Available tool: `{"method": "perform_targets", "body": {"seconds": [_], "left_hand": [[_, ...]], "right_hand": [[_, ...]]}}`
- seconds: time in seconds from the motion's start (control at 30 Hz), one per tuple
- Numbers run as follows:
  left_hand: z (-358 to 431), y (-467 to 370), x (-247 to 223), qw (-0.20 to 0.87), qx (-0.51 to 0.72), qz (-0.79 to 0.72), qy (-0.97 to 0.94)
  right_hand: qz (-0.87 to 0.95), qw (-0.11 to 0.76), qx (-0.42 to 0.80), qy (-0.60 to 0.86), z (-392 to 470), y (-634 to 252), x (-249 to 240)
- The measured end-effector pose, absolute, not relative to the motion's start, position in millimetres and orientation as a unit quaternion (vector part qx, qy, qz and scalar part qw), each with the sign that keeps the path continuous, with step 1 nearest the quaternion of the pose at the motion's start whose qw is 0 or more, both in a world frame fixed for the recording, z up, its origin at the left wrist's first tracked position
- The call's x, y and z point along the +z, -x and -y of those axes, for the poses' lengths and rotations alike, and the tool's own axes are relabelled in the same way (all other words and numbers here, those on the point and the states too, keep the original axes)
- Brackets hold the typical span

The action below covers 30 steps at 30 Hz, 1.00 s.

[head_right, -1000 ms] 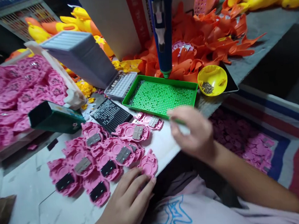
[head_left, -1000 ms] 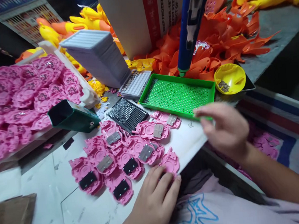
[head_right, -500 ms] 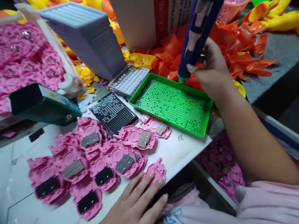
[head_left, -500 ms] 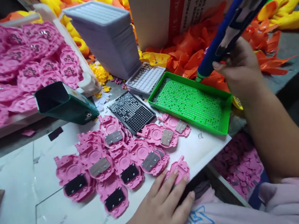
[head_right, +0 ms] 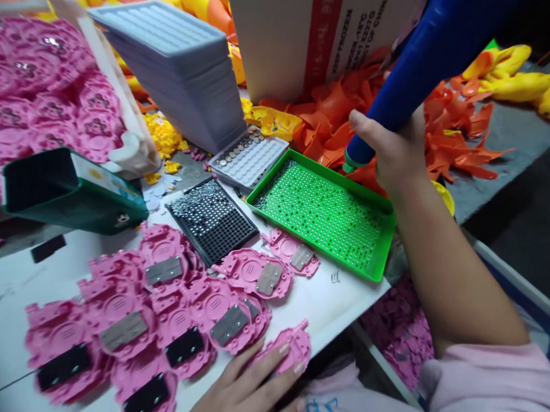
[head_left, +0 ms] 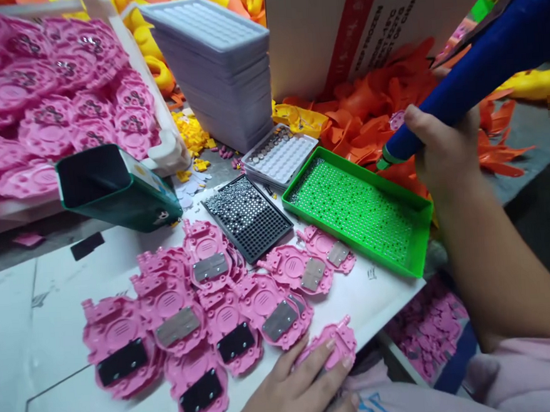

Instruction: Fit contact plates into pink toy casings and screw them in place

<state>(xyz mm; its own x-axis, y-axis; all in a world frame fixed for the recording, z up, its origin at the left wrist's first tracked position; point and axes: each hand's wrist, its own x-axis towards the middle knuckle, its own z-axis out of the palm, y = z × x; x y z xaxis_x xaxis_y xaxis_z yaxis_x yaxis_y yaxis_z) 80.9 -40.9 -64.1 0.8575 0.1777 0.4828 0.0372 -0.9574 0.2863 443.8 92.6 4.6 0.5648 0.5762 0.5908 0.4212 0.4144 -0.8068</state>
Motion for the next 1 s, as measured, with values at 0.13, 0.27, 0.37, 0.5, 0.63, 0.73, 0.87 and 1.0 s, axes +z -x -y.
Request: {"method": "perform_targets", "body": {"seconds": [0.13,0.27,0.37,0.5,0.63,0.73,0.87,1.0], "left_hand": [[42,-83,-70,0.146,0.290,-0.074,-0.943],[41,-83,-72,0.153,0.279,-0.080,-0.945],[40,-81,-70,0.170,0.275,-0.088,-0.942],[36,-77,-60,0.193,0.247,-0.091,-0.945],[26,-72,-49,0.181,0.190,-0.044,-0.964],[21,-71,-41,0.169,0.164,-0.013,-0.972],[18,-73,-31,0.214,0.166,-0.030,-0.962],[22,-73,-32,0.231,0.188,-0.051,-0.953]], "right_hand": [[0.460,0.740,0.134,0.473,-92,-430,20],[0.518,0.711,0.178,0.441,-86,-413,40],[0.499,0.720,0.210,0.433,-85,-395,49],[0.465,0.706,0.322,0.425,-90,-372,47],[0.498,0.661,0.371,0.422,-100,-362,44],[0.527,0.633,0.406,0.396,-108,-355,48],[0.506,0.647,0.407,0.401,-118,-344,57],[0.502,0.655,0.370,0.427,-122,-334,61]]}}
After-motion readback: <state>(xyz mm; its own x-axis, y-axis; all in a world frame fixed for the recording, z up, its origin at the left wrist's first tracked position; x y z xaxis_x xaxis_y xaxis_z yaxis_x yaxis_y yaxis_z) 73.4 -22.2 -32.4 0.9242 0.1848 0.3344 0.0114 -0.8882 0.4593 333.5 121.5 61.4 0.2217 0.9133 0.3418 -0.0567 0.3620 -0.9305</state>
